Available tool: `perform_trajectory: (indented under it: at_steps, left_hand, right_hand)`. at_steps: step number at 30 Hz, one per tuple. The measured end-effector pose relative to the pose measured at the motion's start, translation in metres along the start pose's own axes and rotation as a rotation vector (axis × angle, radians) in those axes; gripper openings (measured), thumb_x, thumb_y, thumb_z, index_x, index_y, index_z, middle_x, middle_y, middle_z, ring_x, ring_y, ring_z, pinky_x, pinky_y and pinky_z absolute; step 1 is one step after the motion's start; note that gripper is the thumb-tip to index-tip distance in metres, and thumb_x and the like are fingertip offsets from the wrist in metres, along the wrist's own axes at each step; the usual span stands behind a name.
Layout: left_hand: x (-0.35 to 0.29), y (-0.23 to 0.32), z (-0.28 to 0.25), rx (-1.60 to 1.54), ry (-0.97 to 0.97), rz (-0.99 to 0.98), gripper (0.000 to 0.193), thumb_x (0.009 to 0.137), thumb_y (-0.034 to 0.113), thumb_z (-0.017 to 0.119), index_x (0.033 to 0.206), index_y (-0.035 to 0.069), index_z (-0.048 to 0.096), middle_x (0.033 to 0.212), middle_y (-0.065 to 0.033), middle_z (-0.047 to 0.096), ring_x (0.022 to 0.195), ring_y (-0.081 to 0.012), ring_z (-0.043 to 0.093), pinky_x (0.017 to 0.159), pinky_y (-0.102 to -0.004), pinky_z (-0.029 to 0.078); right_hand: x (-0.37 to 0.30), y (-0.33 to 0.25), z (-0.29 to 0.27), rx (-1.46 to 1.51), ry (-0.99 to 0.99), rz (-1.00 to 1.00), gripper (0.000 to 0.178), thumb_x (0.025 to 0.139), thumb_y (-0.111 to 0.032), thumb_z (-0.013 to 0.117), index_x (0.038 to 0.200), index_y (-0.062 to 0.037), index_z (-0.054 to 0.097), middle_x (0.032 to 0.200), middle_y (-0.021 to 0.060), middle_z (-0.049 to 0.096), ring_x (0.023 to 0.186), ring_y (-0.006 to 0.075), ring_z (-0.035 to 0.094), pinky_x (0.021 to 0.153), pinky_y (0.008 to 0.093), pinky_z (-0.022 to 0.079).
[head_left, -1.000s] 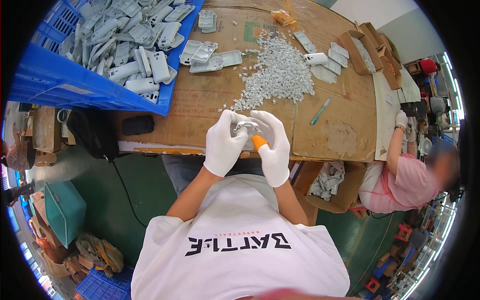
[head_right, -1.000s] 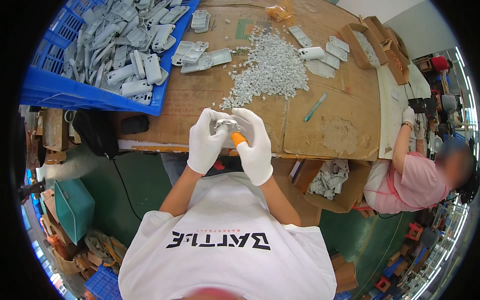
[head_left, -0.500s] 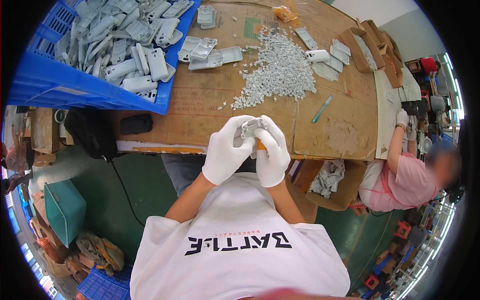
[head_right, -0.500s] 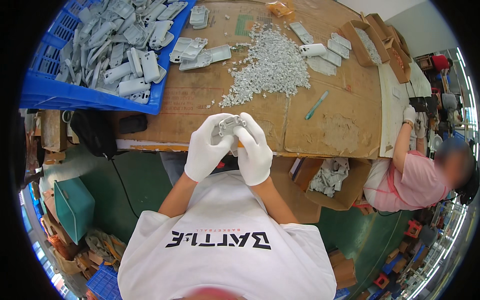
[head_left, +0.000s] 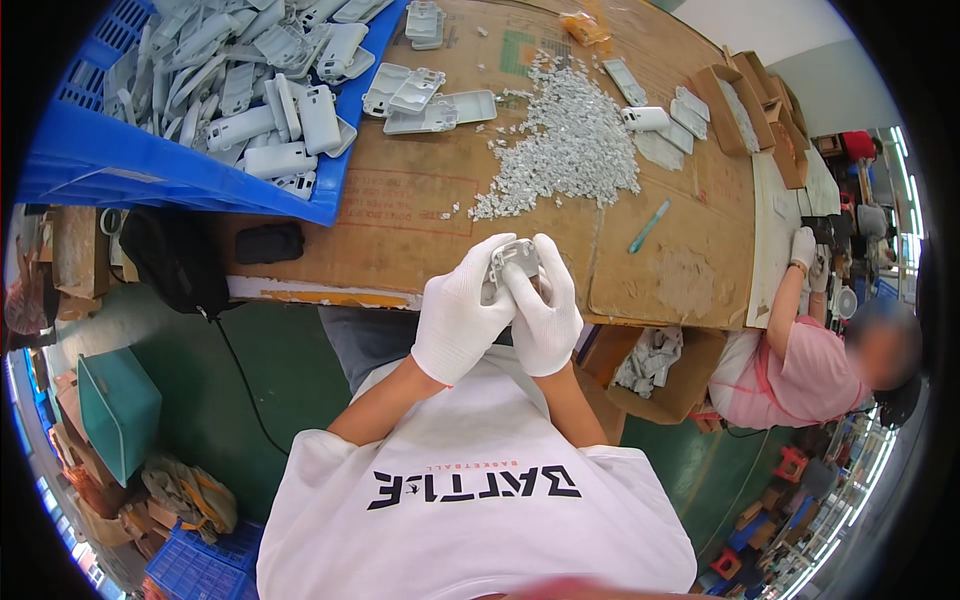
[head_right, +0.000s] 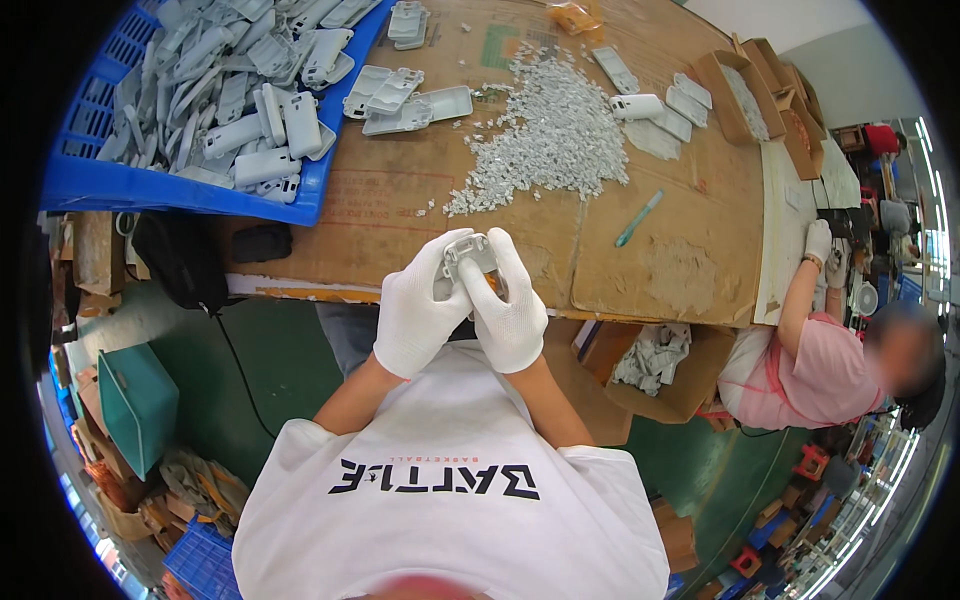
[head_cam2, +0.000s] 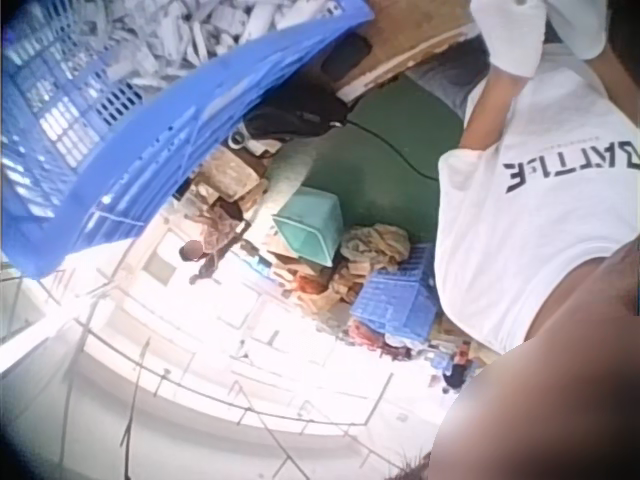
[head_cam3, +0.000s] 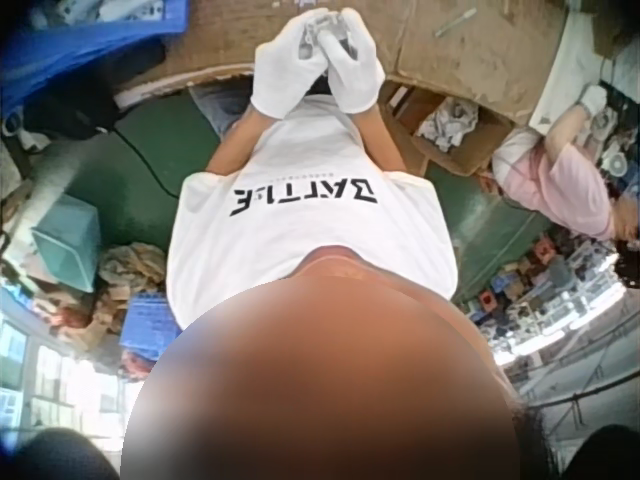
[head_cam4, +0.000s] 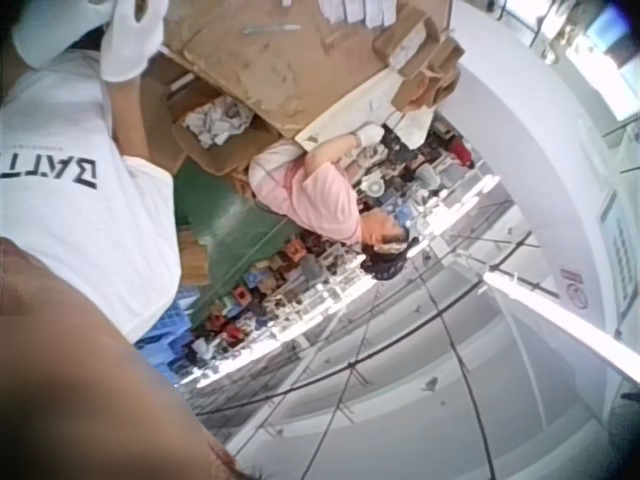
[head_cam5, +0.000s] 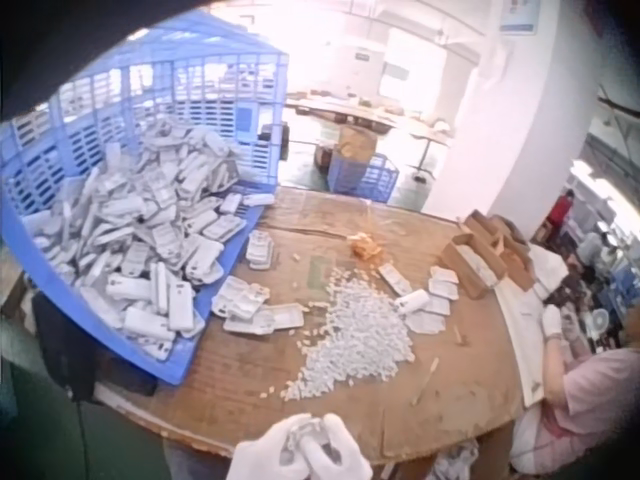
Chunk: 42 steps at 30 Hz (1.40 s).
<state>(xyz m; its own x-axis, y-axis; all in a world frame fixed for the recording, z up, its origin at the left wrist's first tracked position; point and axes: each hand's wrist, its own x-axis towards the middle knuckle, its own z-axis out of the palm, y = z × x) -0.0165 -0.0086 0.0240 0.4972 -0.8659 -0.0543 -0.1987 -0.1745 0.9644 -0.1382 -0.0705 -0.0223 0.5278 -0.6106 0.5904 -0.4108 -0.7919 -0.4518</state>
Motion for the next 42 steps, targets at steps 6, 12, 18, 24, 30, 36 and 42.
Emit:
perform_trajectory:
  at_steps: [6, 12, 18, 24, 30, 36, 42]
  left_hand:
    - [0.002, -0.002, 0.001, -0.007, 0.040, 0.018, 0.042, 0.082, 0.000, 0.069, 0.123, 0.002, 0.062, 0.103, -0.0157, 0.074, 0.096, -0.0227, 0.075, 0.080, -0.0305, 0.058]
    - [0.006, -0.006, 0.006, 0.058, 0.066, 0.034, 0.042, 0.082, 0.001, 0.068, 0.123, 0.002, 0.063, 0.099, -0.0166, 0.074, 0.091, -0.0241, 0.075, 0.077, -0.0311, 0.058]
    - [0.015, -0.001, 0.012, 0.054, 0.084, 0.073, 0.041, 0.082, 0.001, 0.066, 0.123, 0.003, 0.062, 0.096, -0.0175, 0.073, 0.088, -0.0262, 0.075, 0.074, -0.0329, 0.059]
    - [0.016, 0.002, 0.022, 0.016, 0.091, 0.087, 0.039, 0.084, 0.001, 0.066, 0.123, 0.003, 0.062, 0.098, -0.0156, 0.074, 0.090, -0.0241, 0.075, 0.075, -0.0325, 0.059]
    - [0.012, 0.013, 0.028, 0.057, 0.095, 0.104, 0.036, 0.084, 0.000, 0.066, 0.120, 0.004, 0.064, 0.099, -0.0121, 0.075, 0.087, -0.0187, 0.075, 0.075, -0.0297, 0.058]
    - [0.000, 0.015, 0.038, 0.128, 0.107, 0.125, 0.034, 0.086, 0.000, 0.067, 0.119, 0.006, 0.064, 0.099, -0.0099, 0.074, 0.081, -0.0146, 0.073, 0.072, -0.0275, 0.058]
    - [-0.004, 0.017, 0.047, 0.162, 0.155, 0.249, 0.035, 0.086, 0.000, 0.068, 0.120, 0.006, 0.063, 0.097, -0.0100, 0.073, 0.079, -0.0175, 0.073, 0.069, -0.0282, 0.058]
  right_hand:
    - [0.003, -0.001, 0.000, 0.027, -0.070, 0.029, 0.052, 0.070, 0.011, 0.073, 0.116, -0.0118, 0.074, 0.142, 0.0171, 0.053, 0.090, 0.0203, 0.070, 0.072, 0.0282, 0.060]
    - [0.009, 0.006, 0.003, 0.063, -0.099, -0.009, 0.051, 0.072, 0.011, 0.070, 0.119, -0.0082, 0.071, 0.143, 0.0171, 0.051, 0.086, 0.0209, 0.069, 0.068, 0.0282, 0.059]
    - [0.016, 0.002, -0.010, 0.168, -0.084, 0.075, 0.046, 0.074, 0.011, 0.068, 0.116, -0.0050, 0.066, 0.143, 0.0211, 0.050, 0.097, 0.0289, 0.070, 0.077, 0.0328, 0.060]
    - [-0.001, 0.001, -0.027, 0.205, -0.036, 0.128, 0.045, 0.076, 0.003, 0.071, 0.119, -0.0024, 0.059, 0.141, 0.0251, 0.050, 0.109, 0.0380, 0.066, 0.084, 0.0391, 0.058]
    - [-0.014, 0.005, -0.027, 0.081, -0.042, 0.122, 0.055, 0.070, -0.009, 0.078, 0.121, -0.0054, 0.060, 0.141, 0.0230, 0.051, 0.111, 0.0365, 0.062, 0.085, 0.0397, 0.055]
    - [-0.006, 0.003, -0.033, -0.042, -0.018, 0.093, 0.064, 0.065, -0.013, 0.080, 0.126, -0.0092, 0.063, 0.140, 0.0205, 0.052, 0.107, 0.0347, 0.062, 0.087, 0.0402, 0.053]
    - [-0.013, 0.001, -0.033, -0.032, 0.045, 0.127, 0.059, 0.067, -0.010, 0.078, 0.125, -0.0090, 0.066, 0.140, 0.0200, 0.053, 0.106, 0.0325, 0.063, 0.088, 0.0391, 0.053]
